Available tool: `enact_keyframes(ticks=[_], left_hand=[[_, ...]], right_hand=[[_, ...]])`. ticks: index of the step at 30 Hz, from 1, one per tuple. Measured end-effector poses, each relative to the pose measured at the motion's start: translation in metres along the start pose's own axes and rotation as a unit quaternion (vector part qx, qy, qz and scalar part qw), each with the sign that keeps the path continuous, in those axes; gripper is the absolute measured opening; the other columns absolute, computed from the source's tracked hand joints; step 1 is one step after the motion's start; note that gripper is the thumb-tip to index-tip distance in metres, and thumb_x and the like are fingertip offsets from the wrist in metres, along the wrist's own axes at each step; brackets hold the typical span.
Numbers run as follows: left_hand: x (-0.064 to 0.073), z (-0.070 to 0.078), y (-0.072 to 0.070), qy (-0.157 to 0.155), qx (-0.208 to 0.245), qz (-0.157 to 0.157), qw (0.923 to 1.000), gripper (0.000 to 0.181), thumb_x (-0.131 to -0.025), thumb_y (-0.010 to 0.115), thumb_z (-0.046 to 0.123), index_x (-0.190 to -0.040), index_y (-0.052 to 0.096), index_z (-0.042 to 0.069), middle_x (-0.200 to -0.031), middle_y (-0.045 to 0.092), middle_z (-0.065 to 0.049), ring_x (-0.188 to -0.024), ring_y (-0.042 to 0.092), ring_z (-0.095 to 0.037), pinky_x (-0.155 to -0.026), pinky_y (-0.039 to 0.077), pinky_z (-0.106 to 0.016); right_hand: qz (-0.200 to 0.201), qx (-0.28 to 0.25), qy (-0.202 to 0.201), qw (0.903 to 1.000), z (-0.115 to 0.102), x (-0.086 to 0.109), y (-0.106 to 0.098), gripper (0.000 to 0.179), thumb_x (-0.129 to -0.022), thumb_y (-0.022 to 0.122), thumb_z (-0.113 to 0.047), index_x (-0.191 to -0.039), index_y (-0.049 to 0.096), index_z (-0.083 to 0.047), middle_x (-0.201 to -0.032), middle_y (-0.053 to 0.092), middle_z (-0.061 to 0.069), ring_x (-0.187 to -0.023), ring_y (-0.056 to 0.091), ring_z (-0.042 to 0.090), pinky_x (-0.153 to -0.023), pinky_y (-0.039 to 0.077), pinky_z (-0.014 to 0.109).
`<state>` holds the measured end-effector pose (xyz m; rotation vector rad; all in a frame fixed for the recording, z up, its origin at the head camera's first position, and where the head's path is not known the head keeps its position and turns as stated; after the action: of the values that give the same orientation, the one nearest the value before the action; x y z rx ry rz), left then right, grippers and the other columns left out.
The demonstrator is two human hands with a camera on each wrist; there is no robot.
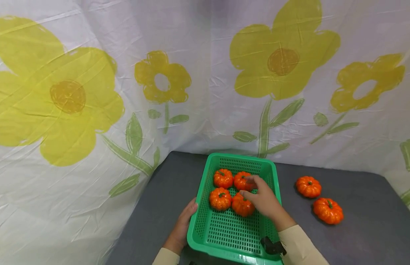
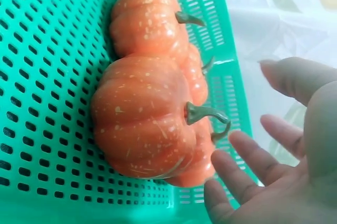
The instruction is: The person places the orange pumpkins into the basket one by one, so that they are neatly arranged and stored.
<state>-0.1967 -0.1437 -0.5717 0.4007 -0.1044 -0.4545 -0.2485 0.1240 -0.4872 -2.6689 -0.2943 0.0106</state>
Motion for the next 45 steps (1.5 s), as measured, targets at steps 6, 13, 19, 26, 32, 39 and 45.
enact_keyframes(ticks=[6, 13, 19, 26, 32, 39, 45], left_hand=[[0.001, 0.001, -0.001, 0.003, -0.004, 0.002, 1.0, 0.066, -0.119, 0.027, 0.038, -0.174, 0.014, 0.003, -0.168, 0.035, -0.027, -0.15, 0.04, -0.042, -0.119, 0.042, -0.048], [0.001, -0.001, -0.001, 0.002, -0.003, 0.005, 1.0, 0.068, -0.118, 0.028, 0.039, -0.174, 0.015, 0.002, -0.168, 0.036, -0.027, -0.15, 0.042, -0.041, -0.118, 0.043, -0.047], [0.0, -0.002, -0.002, 0.001, -0.006, 0.006, 1.0, 0.069, -0.118, 0.029, 0.04, -0.174, 0.015, 0.003, -0.169, 0.035, -0.026, -0.15, 0.043, -0.038, -0.119, 0.042, -0.046], [0.0, -0.001, -0.001, 0.0, -0.01, 0.012, 0.9999, 0.07, -0.118, 0.029, 0.04, -0.173, 0.015, 0.001, -0.168, 0.037, -0.026, -0.149, 0.044, -0.038, -0.118, 0.042, -0.044], [0.0, 0.0, 0.0, 0.001, -0.01, 0.008, 0.9999, 0.069, -0.118, 0.027, 0.039, -0.174, 0.014, 0.001, -0.169, 0.035, -0.026, -0.15, 0.043, -0.035, -0.119, 0.041, -0.044], [0.0, 0.0, 0.0, 0.003, -0.011, 0.007, 0.9999, 0.068, -0.117, 0.027, 0.039, -0.174, 0.015, 0.002, -0.168, 0.036, -0.026, -0.149, 0.043, -0.037, -0.119, 0.041, -0.045], [-0.001, -0.001, 0.0, 0.003, -0.009, 0.005, 0.9999, 0.069, -0.117, 0.027, 0.04, -0.174, 0.015, 0.003, -0.17, 0.034, -0.025, -0.15, 0.042, -0.035, -0.12, 0.04, -0.045]], right_hand=[[0.017, -0.04, -0.003, 0.999, 0.0, 0.001, -0.005, 0.057, -0.108, 0.074, -0.022, -0.155, 0.05, -0.002, -0.153, 0.053, 0.022, -0.136, 0.051, 0.044, -0.097, 0.055, 0.057], [0.043, -0.081, -0.034, 0.9952, -0.005, 0.004, -0.014, 0.054, -0.108, 0.074, -0.016, -0.155, 0.05, -0.002, -0.152, 0.052, 0.023, -0.132, 0.054, 0.043, -0.099, 0.052, 0.056], [0.099, -0.086, -0.041, 0.9905, -0.007, 0.007, -0.024, 0.051, -0.108, 0.071, -0.012, -0.154, 0.051, -0.002, -0.146, 0.056, 0.021, -0.128, 0.058, 0.038, -0.103, 0.048, 0.056], [0.106, -0.08, -0.035, 0.9905, -0.01, 0.009, -0.03, 0.052, -0.109, 0.072, -0.015, -0.154, 0.051, -0.002, -0.145, 0.057, 0.022, -0.126, 0.059, 0.034, -0.099, 0.052, 0.052], [0.085, -0.072, -0.04, 0.993, -0.02, 0.015, -0.036, 0.055, -0.11, 0.07, -0.019, -0.157, 0.047, -0.001, -0.148, 0.056, 0.024, -0.127, 0.058, 0.037, -0.095, 0.053, 0.05], [0.1, -0.057, -0.051, 0.992, -0.023, 0.021, -0.052, 0.057, -0.11, 0.071, -0.019, -0.158, 0.046, 0.0, -0.147, 0.057, 0.022, -0.127, 0.058, 0.036, -0.094, 0.054, 0.041], [0.096, -0.049, -0.042, 0.9933, -0.019, 0.027, -0.069, 0.06, -0.111, 0.069, -0.023, -0.161, 0.041, -0.002, -0.151, 0.054, 0.02, -0.13, 0.056, 0.034, -0.092, 0.054, 0.033]])
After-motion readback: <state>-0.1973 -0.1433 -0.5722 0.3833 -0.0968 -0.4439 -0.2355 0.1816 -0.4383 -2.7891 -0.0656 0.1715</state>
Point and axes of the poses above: each hand's wrist, its own x-axis away from the middle knuckle, its own y-axis out of the palm, z = x × y, the point moved 6 cm from there along -x, towards the middle knuckle
